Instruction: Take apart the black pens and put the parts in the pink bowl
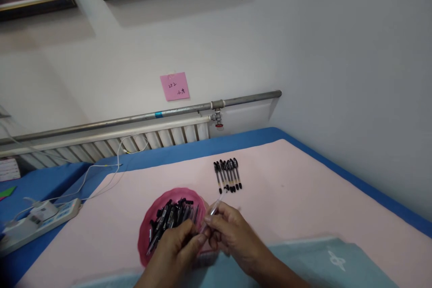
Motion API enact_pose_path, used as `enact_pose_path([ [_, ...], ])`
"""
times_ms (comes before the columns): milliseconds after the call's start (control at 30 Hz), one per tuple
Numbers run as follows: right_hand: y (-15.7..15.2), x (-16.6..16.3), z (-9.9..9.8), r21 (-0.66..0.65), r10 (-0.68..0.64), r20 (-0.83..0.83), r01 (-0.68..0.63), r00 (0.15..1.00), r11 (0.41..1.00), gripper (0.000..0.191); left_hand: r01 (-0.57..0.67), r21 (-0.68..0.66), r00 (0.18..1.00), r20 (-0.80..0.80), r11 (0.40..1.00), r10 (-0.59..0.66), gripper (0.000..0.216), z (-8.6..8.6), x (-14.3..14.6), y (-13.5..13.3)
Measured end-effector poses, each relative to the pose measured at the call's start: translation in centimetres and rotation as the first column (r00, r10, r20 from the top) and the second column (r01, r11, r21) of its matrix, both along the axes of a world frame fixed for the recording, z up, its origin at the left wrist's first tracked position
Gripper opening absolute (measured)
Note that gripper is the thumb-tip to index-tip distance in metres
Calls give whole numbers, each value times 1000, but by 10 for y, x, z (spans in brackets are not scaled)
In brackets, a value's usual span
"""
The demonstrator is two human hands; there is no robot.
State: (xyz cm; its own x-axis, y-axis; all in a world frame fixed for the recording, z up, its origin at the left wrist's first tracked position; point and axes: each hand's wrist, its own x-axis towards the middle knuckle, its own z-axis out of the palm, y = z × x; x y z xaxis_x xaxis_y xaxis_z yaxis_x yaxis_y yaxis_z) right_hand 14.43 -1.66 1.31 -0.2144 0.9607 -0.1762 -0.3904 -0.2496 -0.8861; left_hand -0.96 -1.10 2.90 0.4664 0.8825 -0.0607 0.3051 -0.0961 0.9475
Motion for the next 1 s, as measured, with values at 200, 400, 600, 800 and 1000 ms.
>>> enact_pose_path([
  [200,0,1,1,-22,-9,-56,7,998,1000,24,60,-226,995,95,972,-39,46,-8,-2,5],
  [400,2,3,-1,-20,11,-37,-12,999,1000,24,-9,-159,996,90,987,23,36,-6,0,3],
  [600,1,2,0,-14,21,-70,-22,997,1000,26,130,-296,986,141,946,-92,49,-6,-4,3],
  [800,-1,2,5,-20,25,-38,-26,999,999,25,75,-239,994,93,968,-54,38,-7,-11,5],
  [1000,4,-7,2,-43,28,129,-23,991,999,24,-77,-211,995,47,974,89,38,-6,-42,23],
])
